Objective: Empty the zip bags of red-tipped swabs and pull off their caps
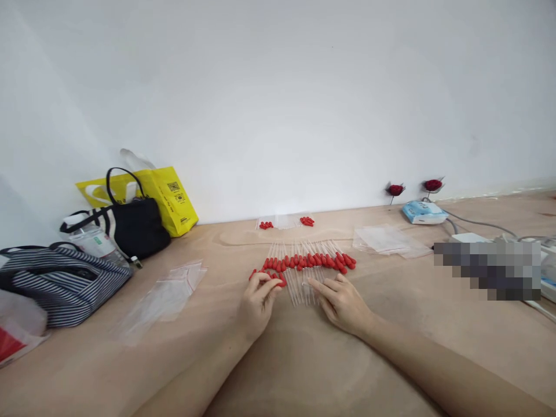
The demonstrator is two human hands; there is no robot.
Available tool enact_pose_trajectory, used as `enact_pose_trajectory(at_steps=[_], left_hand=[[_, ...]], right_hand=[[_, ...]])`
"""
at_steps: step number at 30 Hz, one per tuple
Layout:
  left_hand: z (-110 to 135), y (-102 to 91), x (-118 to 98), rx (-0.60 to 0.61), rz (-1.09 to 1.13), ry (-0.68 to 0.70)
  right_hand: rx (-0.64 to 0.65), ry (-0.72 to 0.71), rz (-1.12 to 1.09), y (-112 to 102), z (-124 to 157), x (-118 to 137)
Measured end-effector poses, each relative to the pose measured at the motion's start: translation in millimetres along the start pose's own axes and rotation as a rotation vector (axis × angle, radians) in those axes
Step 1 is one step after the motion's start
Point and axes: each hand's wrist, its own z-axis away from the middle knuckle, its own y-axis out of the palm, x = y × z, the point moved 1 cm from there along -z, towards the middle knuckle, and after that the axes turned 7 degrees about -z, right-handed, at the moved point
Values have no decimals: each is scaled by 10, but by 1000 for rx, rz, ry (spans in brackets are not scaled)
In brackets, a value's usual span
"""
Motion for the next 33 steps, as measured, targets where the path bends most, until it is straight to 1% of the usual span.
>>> enact_pose_trajectory(at_steps=[2, 4, 6, 7, 9, 11, 15, 17, 20, 26, 30, 33], left_hand=[[-43, -33, 150, -38, -14, -166], [-73, -86, 361, -42, -22, -379], [-77, -136, 573, 13, 8, -605], [-71, -156, 658, 42, 25, -692], [-52, -179, 767, 86, 36, -782], [-35, -180, 798, 121, 31, -788], [-26, -157, 751, 218, 47, -759], [-37, -164, 727, 253, 48, -748], [-59, -201, 712, 274, 26, -742], [-69, -235, 708, 291, 3, -742], [-61, -216, 712, 304, 8, -733], [-52, -214, 736, 311, 4, -727]], right_hand=[[28, 65, -20, 40, 1, -27], [19, 123, -58, 51, -9, -68], [2, 181, -100, 40, -44, -100], [0, 209, -113, 32, -74, -106], [10, 256, -100, 26, -156, -88], [37, 287, -19, 47, -254, -37], [105, 338, 150, 166, -428, 109], [138, 349, 171, 233, -485, 182], [206, 330, 178, 301, -537, 283], [315, 299, 183, 345, -536, 411], [320, 306, 157, 375, -516, 431], [277, 333, 135, 375, -531, 411]])
